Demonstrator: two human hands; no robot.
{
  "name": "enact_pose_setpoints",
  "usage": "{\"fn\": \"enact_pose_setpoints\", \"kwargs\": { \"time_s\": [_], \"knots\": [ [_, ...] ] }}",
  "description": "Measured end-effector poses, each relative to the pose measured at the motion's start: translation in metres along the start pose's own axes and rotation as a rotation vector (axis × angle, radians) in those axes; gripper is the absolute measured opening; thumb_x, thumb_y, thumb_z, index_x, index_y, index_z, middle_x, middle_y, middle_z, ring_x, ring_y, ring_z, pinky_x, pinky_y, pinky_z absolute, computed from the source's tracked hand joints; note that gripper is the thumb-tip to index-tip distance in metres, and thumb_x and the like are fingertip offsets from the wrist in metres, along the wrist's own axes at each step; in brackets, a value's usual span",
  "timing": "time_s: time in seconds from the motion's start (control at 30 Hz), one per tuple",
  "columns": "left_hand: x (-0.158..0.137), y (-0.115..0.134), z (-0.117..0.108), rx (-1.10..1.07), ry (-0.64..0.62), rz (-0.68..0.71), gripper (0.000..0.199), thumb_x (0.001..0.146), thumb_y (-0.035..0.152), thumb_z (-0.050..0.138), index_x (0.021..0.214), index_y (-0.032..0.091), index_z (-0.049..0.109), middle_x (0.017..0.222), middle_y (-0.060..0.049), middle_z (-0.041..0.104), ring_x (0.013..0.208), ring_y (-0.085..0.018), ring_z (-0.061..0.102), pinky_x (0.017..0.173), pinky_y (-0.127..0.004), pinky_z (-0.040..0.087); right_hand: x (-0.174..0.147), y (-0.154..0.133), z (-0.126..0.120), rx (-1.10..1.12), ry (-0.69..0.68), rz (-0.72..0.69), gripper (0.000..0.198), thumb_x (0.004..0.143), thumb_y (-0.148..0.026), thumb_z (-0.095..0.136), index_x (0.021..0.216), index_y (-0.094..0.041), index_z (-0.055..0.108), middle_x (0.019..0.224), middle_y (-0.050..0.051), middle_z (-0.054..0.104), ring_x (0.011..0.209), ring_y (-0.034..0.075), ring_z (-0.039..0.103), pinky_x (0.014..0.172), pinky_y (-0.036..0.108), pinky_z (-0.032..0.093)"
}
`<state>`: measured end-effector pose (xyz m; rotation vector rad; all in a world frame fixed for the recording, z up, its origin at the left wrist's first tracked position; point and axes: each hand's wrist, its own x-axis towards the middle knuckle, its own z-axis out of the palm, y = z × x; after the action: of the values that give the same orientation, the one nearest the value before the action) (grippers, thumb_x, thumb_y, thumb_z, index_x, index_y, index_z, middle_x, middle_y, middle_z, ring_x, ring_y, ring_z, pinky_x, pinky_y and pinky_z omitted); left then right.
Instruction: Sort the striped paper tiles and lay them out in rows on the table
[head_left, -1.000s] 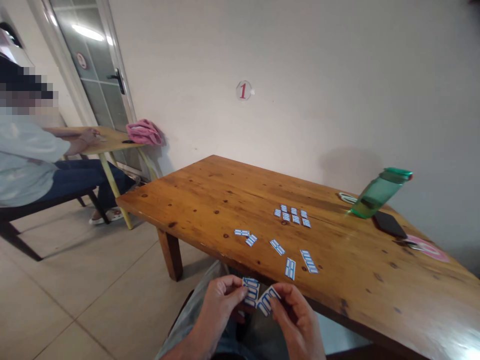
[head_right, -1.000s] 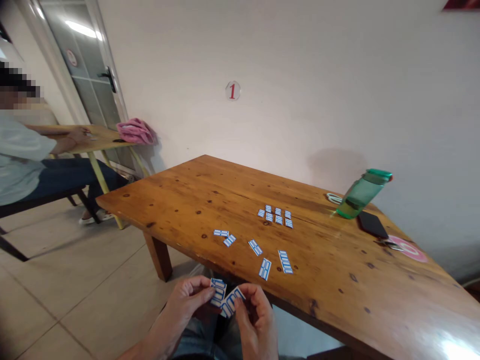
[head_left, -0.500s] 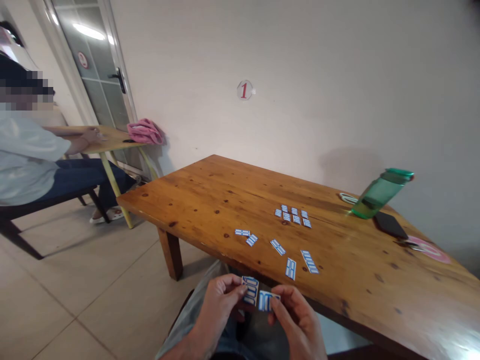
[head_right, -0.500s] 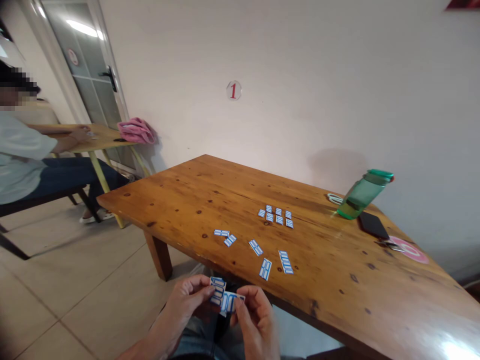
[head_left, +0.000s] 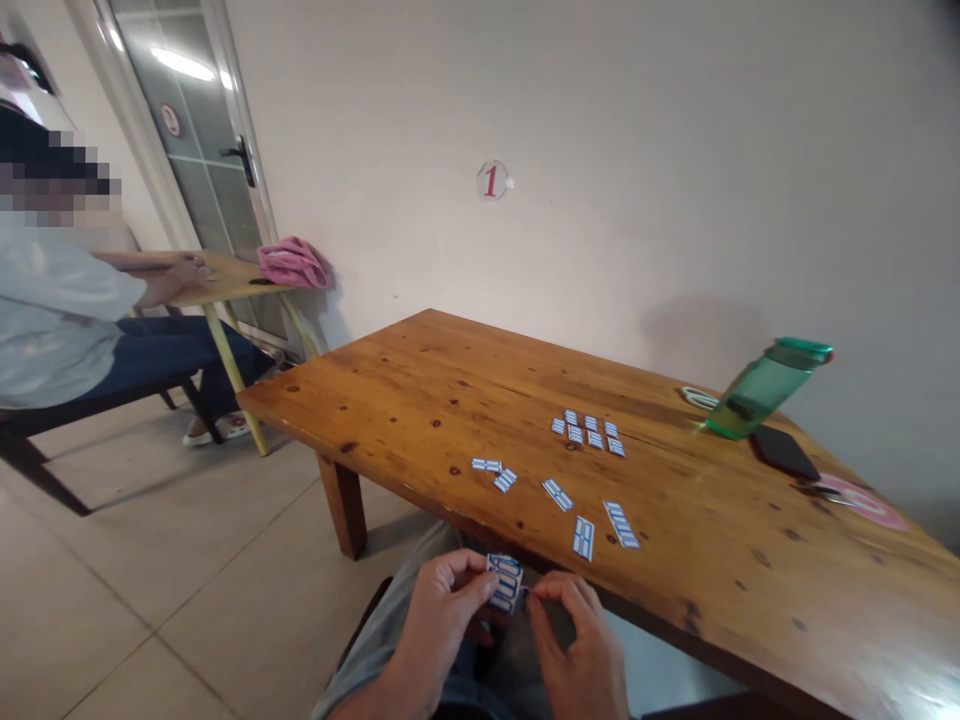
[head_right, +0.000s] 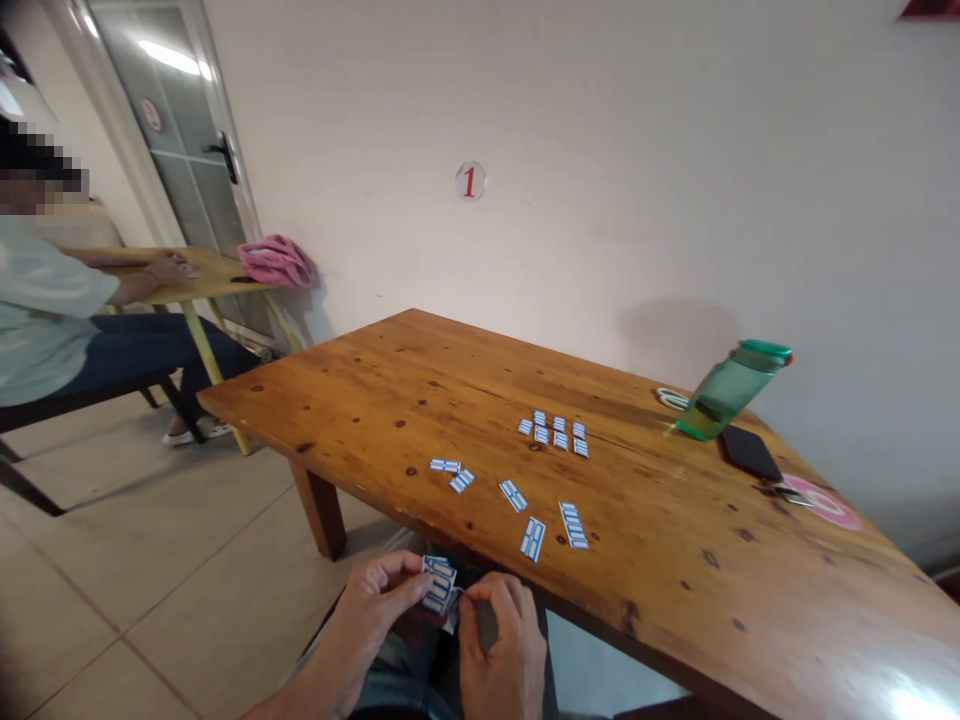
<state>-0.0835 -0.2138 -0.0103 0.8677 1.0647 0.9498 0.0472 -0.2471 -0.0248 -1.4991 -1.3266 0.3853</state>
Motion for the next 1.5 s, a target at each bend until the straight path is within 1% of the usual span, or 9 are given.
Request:
{"fn": "enact_pose_setpoints", "kwargs": {
  "time_s": [0.07, 0.17, 0.27, 0.37, 0.7, 0.93, 1.17, 1.37, 1.5],
  "knots": [
    [0.001, 0.0, -0.001, 0.0, 0.017, 0.002, 0.026, 0.056, 0.04, 0.064, 0.065, 0.017, 0.056, 0.057, 0.0, 0.064, 0.049, -0.014, 0.059, 0.041, -0.021, 0.041, 0.002, -0.003, -0.006, 0.012, -0.027, 0.033, 0.025, 0.071, -0.043, 0.058, 0.057, -0.022, 0.057, 0.061, 0.001, 0.054, 0.059, 0.016, 0.049, 0.058, 0.025, 0.039],
    [0.003, -0.001, -0.001, -0.005, 0.04, 0.001, 0.029, 0.053, 0.042, 0.065, 0.063, 0.017, 0.055, 0.056, 0.0, 0.064, 0.048, -0.015, 0.059, 0.041, -0.022, 0.041, 0.004, -0.007, -0.012, 0.236, -0.111, 0.258, 0.029, 0.067, -0.047, 0.061, 0.058, -0.021, 0.055, 0.051, -0.003, 0.046, 0.046, 0.011, 0.039, 0.044, 0.022, 0.031],
    [0.004, -0.003, -0.001, -0.007, 0.054, 0.014, 0.029, 0.053, 0.042, 0.066, 0.063, 0.017, 0.055, 0.054, 0.001, 0.062, 0.046, -0.014, 0.057, 0.041, -0.022, 0.041, 0.004, -0.004, -0.01, 0.508, -0.196, 0.45, 0.034, 0.061, -0.049, 0.066, 0.059, -0.019, 0.051, 0.048, -0.005, 0.042, 0.043, 0.008, 0.033, 0.04, 0.019, 0.025],
    [0.002, -0.004, 0.001, -0.016, 0.048, 0.028, 0.028, 0.053, 0.041, 0.067, 0.062, 0.017, 0.056, 0.051, 0.002, 0.06, 0.044, -0.013, 0.055, 0.041, -0.022, 0.041, 0.002, 0.003, -0.001, 0.595, -0.3, 0.542, 0.038, 0.059, -0.051, 0.068, 0.057, -0.019, 0.048, 0.045, -0.006, 0.041, 0.04, 0.007, 0.03, 0.038, 0.018, 0.022],
    [0.0, -0.009, 0.001, -0.089, 0.051, 0.069, 0.026, 0.057, 0.036, 0.07, 0.066, 0.014, 0.061, 0.056, 0.0, 0.064, 0.05, -0.011, 0.055, 0.048, -0.021, 0.044, -0.014, -0.002, 0.027, 0.402, -0.023, 0.316, 0.034, 0.072, -0.048, 0.055, 0.056, -0.02, 0.045, 0.053, -0.005, 0.041, 0.052, 0.011, 0.038, 0.048, 0.021, 0.034],
    [-0.005, -0.009, 0.003, -0.086, 0.02, 0.029, 0.029, 0.057, 0.039, 0.07, 0.068, 0.014, 0.062, 0.061, -0.001, 0.066, 0.053, -0.013, 0.058, 0.052, -0.023, 0.047, -0.013, 0.009, 0.024, 0.293, -0.171, 0.24, 0.032, 0.077, -0.048, 0.048, 0.061, -0.02, 0.049, 0.057, -0.002, 0.051, 0.055, 0.013, 0.047, 0.052, 0.022, 0.041],
    [-0.003, -0.005, 0.002, -0.062, -0.016, -0.018, 0.037, 0.052, 0.045, 0.073, 0.068, 0.014, 0.061, 0.06, -0.002, 0.067, 0.051, -0.014, 0.06, 0.049, -0.023, 0.047, -0.012, 0.011, 0.021, 0.244, -0.143, 0.239, 0.033, 0.077, -0.046, 0.05, 0.057, -0.02, 0.047, 0.052, -0.003, 0.049, 0.05, 0.012, 0.046, 0.046, 0.02, 0.039],
    [0.0, -0.008, 0.001, -0.047, -0.034, 0.001, 0.038, 0.053, 0.047, 0.072, 0.067, 0.013, 0.063, 0.059, -0.002, 0.066, 0.051, -0.014, 0.06, 0.048, -0.023, 0.046, -0.008, 0.007, 0.014, 0.244, -0.205, 0.119, 0.024, 0.081, -0.036, 0.049, 0.09, -0.019, 0.063, 0.089, 0.006, 0.065, 0.084, 0.018, 0.06, 0.076, 0.025, 0.047],
    [-0.001, -0.01, 0.002, -0.007, -0.097, 0.008, 0.038, 0.057, 0.049, 0.069, 0.07, 0.013, 0.067, 0.062, -0.003, 0.067, 0.052, -0.015, 0.06, 0.051, -0.024, 0.047, -0.008, 0.004, 0.014, 0.223, -0.222, 0.063, 0.025, 0.082, -0.034, 0.048, 0.09, -0.02, 0.067, 0.088, 0.007, 0.067, 0.08, 0.019, 0.061, 0.071, 0.024, 0.049]
  ]
}}
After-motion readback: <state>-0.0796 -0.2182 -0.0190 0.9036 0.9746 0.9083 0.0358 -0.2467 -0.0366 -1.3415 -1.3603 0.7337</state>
